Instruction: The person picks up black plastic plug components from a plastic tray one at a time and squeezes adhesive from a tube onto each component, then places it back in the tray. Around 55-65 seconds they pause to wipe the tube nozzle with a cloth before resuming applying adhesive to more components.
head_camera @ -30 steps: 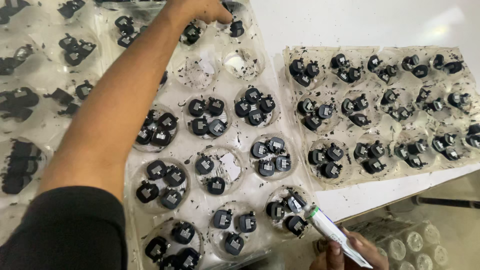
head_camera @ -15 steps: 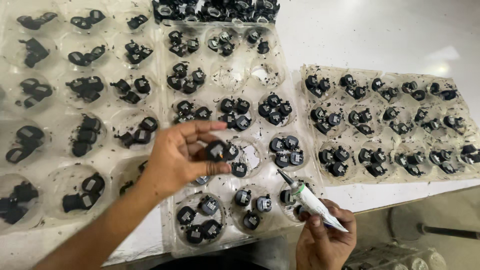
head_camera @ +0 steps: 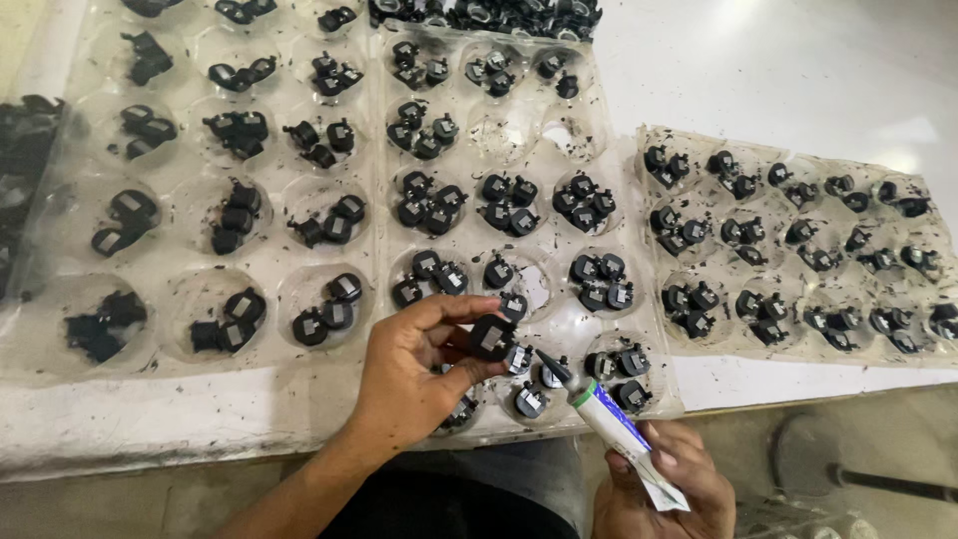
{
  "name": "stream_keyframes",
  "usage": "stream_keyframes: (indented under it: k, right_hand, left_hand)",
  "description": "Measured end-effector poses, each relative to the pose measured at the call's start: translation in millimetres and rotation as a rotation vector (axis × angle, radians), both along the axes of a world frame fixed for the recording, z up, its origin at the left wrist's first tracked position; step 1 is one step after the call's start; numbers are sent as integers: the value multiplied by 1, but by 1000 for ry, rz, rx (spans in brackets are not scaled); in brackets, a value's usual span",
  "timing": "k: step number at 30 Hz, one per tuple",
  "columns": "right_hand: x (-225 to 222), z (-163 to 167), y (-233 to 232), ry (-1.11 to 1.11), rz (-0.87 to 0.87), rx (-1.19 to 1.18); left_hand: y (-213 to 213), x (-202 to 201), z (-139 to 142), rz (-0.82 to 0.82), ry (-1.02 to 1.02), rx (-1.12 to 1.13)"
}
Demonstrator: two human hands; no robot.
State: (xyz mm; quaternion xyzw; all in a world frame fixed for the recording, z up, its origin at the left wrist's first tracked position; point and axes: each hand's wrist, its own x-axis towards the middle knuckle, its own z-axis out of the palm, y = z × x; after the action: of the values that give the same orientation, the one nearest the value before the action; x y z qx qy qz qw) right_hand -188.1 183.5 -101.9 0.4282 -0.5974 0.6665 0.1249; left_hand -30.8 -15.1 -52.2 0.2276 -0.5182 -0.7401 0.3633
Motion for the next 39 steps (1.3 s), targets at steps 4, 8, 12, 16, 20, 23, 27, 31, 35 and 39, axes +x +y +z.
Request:
stream_keyframes:
  k: [4, 8, 12, 16, 20, 23, 27, 31, 35, 39]
  right_hand:
    - [1, 1, 2, 72, -39, 33]
    - [8, 1, -4, 62, -30, -10]
    - [10, 12, -2, 115, -1, 98]
    - [13, 24, -1, 209, 12, 233]
    - [11, 32, -3, 285, 35, 289]
    - [8, 35, -4, 253, 41, 308]
    - [7, 35, -4, 261, 73, 325]
    - [9, 34, -4, 228, 28, 341]
    - [9, 35, -3, 243, 33, 355]
    - [10, 35, -6, 243, 11, 336]
  left_hand:
    - [7, 1, 11, -7, 26, -59]
    - [9, 2, 13, -5, 36, -80]
    - [10, 4, 12, -4, 37, -90]
    - [11, 5, 11, -8, 30, -74]
    - [8, 6, 9, -30, 2, -57]
    - [5, 6, 8, -51, -10, -32]
    - [4, 5, 7, -56, -12, -11]
    - [2, 4, 7, -58, -41, 4]
    - [2, 4, 5, -50, -53, -2]
    - [3, 2, -4, -31, -50, 1]
